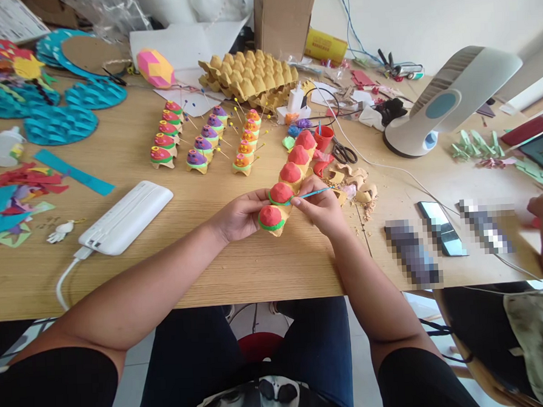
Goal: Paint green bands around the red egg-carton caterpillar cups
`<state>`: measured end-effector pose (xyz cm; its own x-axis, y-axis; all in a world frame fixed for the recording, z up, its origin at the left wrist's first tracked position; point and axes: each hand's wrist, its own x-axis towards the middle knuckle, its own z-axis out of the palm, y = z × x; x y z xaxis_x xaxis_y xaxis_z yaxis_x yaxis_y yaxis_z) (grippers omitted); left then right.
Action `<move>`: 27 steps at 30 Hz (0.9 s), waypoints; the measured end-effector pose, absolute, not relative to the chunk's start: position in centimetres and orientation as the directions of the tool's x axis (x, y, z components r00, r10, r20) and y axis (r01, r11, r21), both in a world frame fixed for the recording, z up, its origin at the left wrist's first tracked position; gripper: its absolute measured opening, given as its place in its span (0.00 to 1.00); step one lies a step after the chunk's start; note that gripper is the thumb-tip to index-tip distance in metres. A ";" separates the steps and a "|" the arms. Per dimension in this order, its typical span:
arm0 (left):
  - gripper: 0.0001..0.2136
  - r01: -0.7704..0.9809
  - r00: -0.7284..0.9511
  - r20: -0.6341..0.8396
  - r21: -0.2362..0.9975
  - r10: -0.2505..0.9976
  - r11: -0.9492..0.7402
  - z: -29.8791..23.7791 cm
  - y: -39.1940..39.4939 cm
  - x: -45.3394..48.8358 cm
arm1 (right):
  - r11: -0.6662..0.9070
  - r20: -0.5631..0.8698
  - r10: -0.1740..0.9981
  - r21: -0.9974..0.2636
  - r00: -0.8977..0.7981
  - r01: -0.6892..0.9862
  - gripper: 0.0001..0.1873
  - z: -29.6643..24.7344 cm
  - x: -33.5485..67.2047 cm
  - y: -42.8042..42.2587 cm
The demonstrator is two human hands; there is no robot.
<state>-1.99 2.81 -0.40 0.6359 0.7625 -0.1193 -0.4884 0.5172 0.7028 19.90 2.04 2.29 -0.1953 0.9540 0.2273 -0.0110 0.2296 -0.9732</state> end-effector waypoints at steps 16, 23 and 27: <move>0.16 -0.478 0.679 -0.057 0.723 0.732 0.500 -0.3 2.7 -2.0 | 0.143 0.167 0.965 -0.982 -0.203 -0.125 0.27 1.8 20.0 2.6; 0.15 -0.472 0.678 -0.064 0.725 0.732 0.501 -0.4 2.7 -2.0 | 0.156 0.177 0.962 -0.981 -0.207 -0.111 0.27 1.8 20.1 2.7; 0.15 -0.471 0.673 -0.082 0.719 0.735 0.511 -0.6 2.7 -2.0 | 0.132 0.154 0.964 -0.985 -0.217 -0.113 0.26 1.6 20.3 2.6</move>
